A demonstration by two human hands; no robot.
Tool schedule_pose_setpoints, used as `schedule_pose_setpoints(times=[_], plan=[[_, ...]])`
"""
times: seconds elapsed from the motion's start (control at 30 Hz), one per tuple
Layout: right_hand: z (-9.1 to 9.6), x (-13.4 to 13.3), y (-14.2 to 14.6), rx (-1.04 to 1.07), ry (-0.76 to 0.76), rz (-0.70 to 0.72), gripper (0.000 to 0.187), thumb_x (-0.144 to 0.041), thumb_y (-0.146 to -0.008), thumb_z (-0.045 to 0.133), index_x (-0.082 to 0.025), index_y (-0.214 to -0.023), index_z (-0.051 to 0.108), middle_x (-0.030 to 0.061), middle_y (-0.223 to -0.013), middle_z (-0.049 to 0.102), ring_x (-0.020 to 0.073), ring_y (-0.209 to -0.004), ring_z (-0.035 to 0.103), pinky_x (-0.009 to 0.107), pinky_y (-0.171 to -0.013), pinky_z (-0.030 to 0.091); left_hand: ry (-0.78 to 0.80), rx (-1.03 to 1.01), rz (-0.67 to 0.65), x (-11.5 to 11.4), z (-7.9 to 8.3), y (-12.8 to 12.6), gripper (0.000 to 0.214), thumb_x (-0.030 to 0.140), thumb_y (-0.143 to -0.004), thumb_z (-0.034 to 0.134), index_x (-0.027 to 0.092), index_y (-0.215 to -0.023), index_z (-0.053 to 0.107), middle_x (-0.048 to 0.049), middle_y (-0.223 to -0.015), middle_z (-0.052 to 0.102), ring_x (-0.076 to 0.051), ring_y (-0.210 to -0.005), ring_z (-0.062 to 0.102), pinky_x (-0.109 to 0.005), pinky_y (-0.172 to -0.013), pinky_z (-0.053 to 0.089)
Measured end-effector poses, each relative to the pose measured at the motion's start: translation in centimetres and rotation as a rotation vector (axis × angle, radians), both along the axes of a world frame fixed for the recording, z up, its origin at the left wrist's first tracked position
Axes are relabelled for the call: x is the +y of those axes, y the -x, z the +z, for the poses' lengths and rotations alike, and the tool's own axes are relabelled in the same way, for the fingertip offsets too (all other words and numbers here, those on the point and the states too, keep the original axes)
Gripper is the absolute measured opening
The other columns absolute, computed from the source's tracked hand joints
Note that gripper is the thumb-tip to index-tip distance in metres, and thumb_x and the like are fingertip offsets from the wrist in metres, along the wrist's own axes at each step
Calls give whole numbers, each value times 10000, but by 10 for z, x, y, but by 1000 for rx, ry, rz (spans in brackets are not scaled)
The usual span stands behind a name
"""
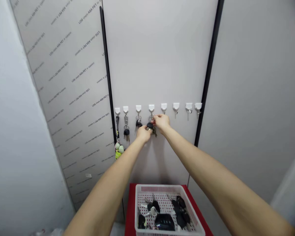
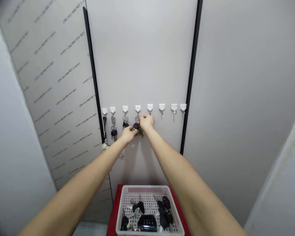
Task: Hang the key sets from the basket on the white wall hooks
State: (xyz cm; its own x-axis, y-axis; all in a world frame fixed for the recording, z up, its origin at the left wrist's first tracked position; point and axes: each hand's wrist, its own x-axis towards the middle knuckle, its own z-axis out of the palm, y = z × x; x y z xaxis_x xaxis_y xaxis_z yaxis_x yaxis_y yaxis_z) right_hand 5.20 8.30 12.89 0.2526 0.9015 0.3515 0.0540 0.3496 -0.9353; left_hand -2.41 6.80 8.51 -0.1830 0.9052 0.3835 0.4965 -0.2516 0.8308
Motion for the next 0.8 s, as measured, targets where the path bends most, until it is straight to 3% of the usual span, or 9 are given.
schedule_pose_setpoints(times=[0.13, 0.23, 0.33, 0.5, 0.6, 0.7, 0.8], plan=[[-9, -5, -11, -194, -100, -101, 158, -142, -621, 418, -134, -731, 531, 5, -592, 547, 76, -514, 515, 208, -519, 412, 7, -101, -66, -10, -12, 4, 303, 177, -588, 520, 120, -885, 517, -54, -744, 569, -98, -619, 500, -213, -592, 373], [-31, -20, -26, -379, -167, -173, 209, -200, -619, 423, -146, -775, 550, 14, -655, 575, 88, -599, 521, 227, -604, 401, 46, -91, -117, -29, -34, 13, 362, 174, -601, 506, 118, -959, 479, -72, -835, 556, -99, -653, 505, -218, -611, 382], [-74, -38, -42, -555, -85, -103, 227, -201, -623, 417, -136, -789, 558, 28, -691, 589, 95, -619, 520, 230, -633, 390, 114, 30, -153, -54, -70, 23, 353, 158, -615, 479, 106, -963, 477, -86, -881, 546, -116, -725, 505, -220, -649, 385], [-177, -68, -55, -865, 174, 198, 232, -134, -611, 406, -109, -771, 573, 64, -749, 602, 114, -670, 528, 205, -641, 374, 258, 364, -164, -90, -134, 31, 321, 147, -626, 443, 107, -940, 493, -87, -901, 546, -128, -764, 502, -239, -721, 366], [-225, -85, -52, -1025, 238, 343, 239, -123, -600, 396, -128, -749, 582, 51, -706, 608, 117, -629, 529, 197, -590, 367, 269, 610, -223, -104, -161, 28, 315, 155, -629, 419, 139, -933, 498, -76, -924, 539, -145, -807, 493, -259, -746, 349], [-248, -97, -47, -1141, 210, 445, 222, -145, -590, 414, -153, -734, 583, 38, -693, 605, 120, -621, 524, 197, -564, 348, 282, 777, -266, -112, -180, 23, 311, 159, -626, 403, 175, -921, 500, -66, -946, 533, -175, -874, 469, -295, -756, 335], [-253, -102, -42, -1251, 167, 431, 241, -182, -572, 454, -174, -783, 570, 44, -738, 600, 141, -678, 518, 210, -575, 331, 303, 901, -292, -118, -191, 18, 292, 180, -615, 418, 185, -892, 510, -71, -918, 547, -201, -877, 468, -343, -766, 310]])
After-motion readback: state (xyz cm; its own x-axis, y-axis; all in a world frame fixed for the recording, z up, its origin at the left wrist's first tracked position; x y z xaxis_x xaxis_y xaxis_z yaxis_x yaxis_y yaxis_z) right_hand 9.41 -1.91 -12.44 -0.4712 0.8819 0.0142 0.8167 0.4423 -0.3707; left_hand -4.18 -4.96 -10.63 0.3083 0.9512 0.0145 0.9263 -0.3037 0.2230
